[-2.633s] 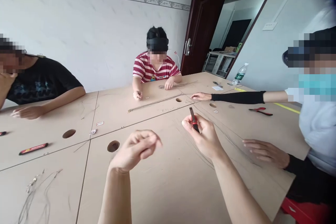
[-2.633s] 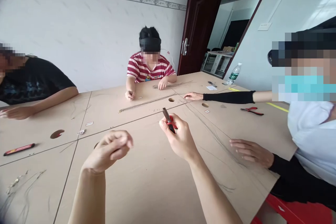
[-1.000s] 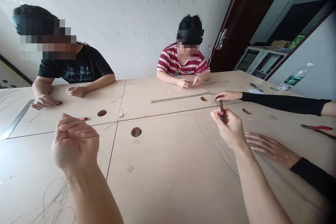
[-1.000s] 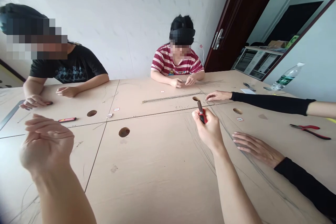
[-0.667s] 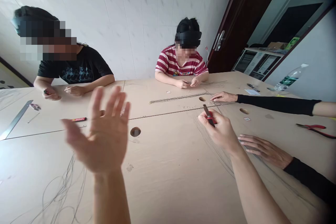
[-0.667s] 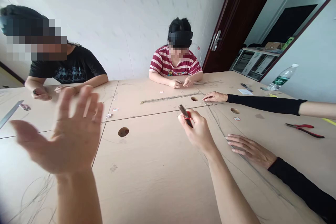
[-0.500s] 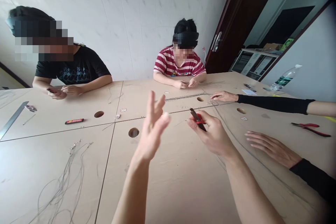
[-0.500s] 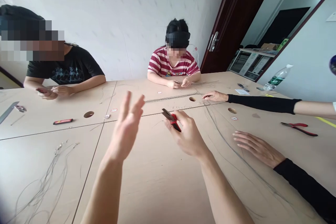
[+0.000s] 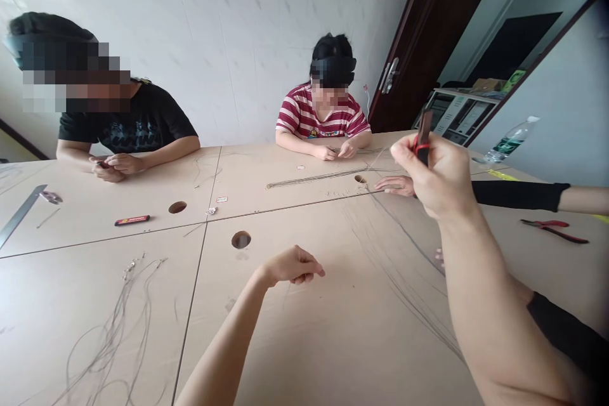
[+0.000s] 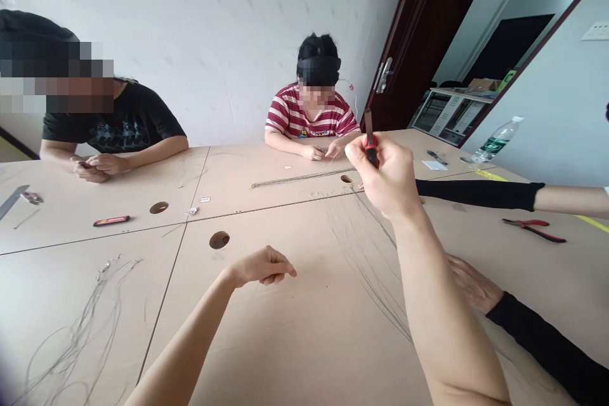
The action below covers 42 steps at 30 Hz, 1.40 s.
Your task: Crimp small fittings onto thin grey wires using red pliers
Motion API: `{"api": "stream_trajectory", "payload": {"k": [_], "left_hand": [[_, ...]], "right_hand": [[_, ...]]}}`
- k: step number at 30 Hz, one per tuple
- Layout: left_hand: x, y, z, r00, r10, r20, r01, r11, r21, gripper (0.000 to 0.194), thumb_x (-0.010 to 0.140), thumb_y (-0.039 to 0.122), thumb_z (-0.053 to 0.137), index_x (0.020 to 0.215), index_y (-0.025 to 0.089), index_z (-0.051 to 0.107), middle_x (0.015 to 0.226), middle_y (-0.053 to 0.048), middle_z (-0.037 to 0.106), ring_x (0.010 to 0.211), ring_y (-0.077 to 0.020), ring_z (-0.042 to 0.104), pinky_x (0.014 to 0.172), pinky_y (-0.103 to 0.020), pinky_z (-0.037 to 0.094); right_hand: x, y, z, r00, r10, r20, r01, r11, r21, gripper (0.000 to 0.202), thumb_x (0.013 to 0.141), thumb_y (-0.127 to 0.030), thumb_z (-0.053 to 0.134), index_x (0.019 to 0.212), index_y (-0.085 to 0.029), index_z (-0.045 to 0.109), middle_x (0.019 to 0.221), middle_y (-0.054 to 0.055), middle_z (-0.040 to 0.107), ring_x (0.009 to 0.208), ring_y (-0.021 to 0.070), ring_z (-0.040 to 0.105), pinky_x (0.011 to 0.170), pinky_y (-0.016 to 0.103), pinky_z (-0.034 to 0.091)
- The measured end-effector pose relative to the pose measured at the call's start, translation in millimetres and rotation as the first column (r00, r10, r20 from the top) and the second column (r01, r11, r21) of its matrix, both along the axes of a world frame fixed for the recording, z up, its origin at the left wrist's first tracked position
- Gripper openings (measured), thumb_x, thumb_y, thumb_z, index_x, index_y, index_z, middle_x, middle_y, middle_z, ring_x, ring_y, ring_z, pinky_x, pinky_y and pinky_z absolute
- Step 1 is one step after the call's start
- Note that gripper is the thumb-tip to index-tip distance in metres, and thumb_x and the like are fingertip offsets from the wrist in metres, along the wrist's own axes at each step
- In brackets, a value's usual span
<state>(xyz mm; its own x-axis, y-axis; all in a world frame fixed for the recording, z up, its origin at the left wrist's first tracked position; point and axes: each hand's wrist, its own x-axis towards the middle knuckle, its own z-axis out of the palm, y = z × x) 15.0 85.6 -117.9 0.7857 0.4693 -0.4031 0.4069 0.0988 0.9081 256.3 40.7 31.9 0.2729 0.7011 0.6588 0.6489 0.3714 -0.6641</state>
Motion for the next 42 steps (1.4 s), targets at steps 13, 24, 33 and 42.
{"api": "stream_trajectory", "payload": {"k": [13, 24, 33, 42], "left_hand": [[-82, -31, 71.5, 0.965, 0.182, -0.188, -0.134, 0.961, 0.243, 0.074, 0.070, 0.050, 0.072, 0.138, 0.037, 0.046, 0.146, -0.005, 0.044, 0.134, -0.0324, 0.041, 0.100, -0.043, 0.042], [-81, -45, 111.2, 0.816, 0.335, 0.470, -0.492, 0.830, 0.262, 0.022, 0.086, 0.036, 0.061, 0.104, 0.030, 0.073, 0.126, -0.006, 0.064, 0.124, -0.0285, 0.052, 0.105, -0.046, 0.039], [5, -38, 83.0, 0.853, -0.048, 0.520, 0.072, 0.997, -0.027, 0.038, 0.087, 0.046, 0.057, 0.097, 0.011, 0.070, 0.067, -0.006, 0.067, 0.052, -0.0094, 0.054, 0.056, -0.023, 0.044], [-12, -50, 102.5, 0.152, 0.229, 0.962, 0.246, 0.934, -0.261, 0.050, 0.100, 0.037, 0.026, 0.086, 0.016, 0.069, 0.031, 0.012, 0.018, 0.024, -0.0031, 0.001, 0.026, -0.016, 0.011]], "right_hand": [[-2, 16, 17.7, 0.995, 0.032, 0.090, -0.033, 0.999, 0.012, 0.019, 0.083, -0.036, 0.060, 0.075, -0.020, 0.057, 0.067, 0.000, 0.051, 0.059, 0.0121, 0.042, 0.057, 0.028, 0.033], [-59, 11, -45.5, 0.917, 0.377, 0.129, -0.309, 0.877, -0.369, 0.018, 0.087, -0.032, 0.050, 0.076, -0.018, 0.053, 0.068, -0.001, 0.052, 0.061, 0.0119, 0.046, 0.059, 0.025, 0.035], [-76, -7, -20.0, 0.902, 0.430, 0.029, -0.407, 0.872, -0.273, 0.017, 0.088, -0.032, 0.053, 0.077, -0.019, 0.052, 0.070, -0.002, 0.052, 0.060, 0.0105, 0.044, 0.059, 0.024, 0.036], [-94, -8, -53.2, 0.919, 0.352, -0.175, -0.385, 0.896, -0.222, 0.021, 0.090, -0.033, 0.051, 0.074, -0.020, 0.049, 0.064, -0.004, 0.042, 0.058, 0.0098, 0.038, 0.056, 0.023, 0.032]]}}
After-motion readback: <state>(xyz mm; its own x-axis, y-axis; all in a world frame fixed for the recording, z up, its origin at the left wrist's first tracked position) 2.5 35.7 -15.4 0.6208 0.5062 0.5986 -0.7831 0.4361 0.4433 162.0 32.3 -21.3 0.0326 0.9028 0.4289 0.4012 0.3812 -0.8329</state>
